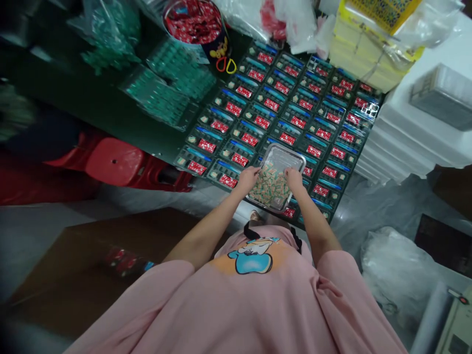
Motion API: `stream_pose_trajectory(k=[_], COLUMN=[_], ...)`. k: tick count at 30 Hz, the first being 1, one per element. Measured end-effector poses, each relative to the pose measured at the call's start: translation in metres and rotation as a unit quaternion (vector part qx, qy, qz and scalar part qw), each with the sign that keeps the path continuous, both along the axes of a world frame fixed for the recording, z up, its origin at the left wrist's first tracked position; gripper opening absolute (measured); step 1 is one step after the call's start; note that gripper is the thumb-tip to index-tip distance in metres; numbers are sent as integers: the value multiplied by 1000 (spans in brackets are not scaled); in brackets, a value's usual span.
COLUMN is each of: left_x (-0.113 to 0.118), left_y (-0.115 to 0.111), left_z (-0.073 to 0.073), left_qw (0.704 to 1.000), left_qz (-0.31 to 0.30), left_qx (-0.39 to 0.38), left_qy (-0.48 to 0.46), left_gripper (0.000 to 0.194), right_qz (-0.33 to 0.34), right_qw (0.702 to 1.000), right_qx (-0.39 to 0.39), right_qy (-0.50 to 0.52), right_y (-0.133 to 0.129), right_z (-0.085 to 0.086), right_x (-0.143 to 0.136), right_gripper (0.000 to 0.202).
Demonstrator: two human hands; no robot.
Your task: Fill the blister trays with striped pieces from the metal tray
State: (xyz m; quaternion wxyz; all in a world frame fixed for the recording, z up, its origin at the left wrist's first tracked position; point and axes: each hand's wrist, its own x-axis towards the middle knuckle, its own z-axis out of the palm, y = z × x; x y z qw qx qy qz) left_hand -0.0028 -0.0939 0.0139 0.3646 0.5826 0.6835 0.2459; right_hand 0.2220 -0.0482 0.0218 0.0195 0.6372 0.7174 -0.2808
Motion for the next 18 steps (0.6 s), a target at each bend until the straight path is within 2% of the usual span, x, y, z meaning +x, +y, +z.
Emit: stream_pose_trajectory(k=[5, 10, 14, 16, 18], left_x=[1, 1, 4, 6, 10], left_y=[12, 13, 10, 8, 5], left_z=[-3, 0, 1, 1, 0], left_qw=[993, 988, 996, 999, 988], left_qz=[-103, -123, -80, -30, 33], left_qx=[-23, -29, 1, 12, -6], left_qy=[62, 86, 36, -40, -153], left_gripper=[22, 17, 8, 5, 4], right_qz=[-33, -77, -122, -145, -165], right_qw=[990, 973, 956, 946, 935], right_qx=[20, 5, -11, -19, -26], right_qy=[138, 216, 267, 291, 314], right_y=[-8, -11, -10, -9, -8], right_z=[0, -7, -8, -5, -1], right_x=[-5, -16, -21, -22, -23], right_gripper=[14, 12, 13, 14, 16])
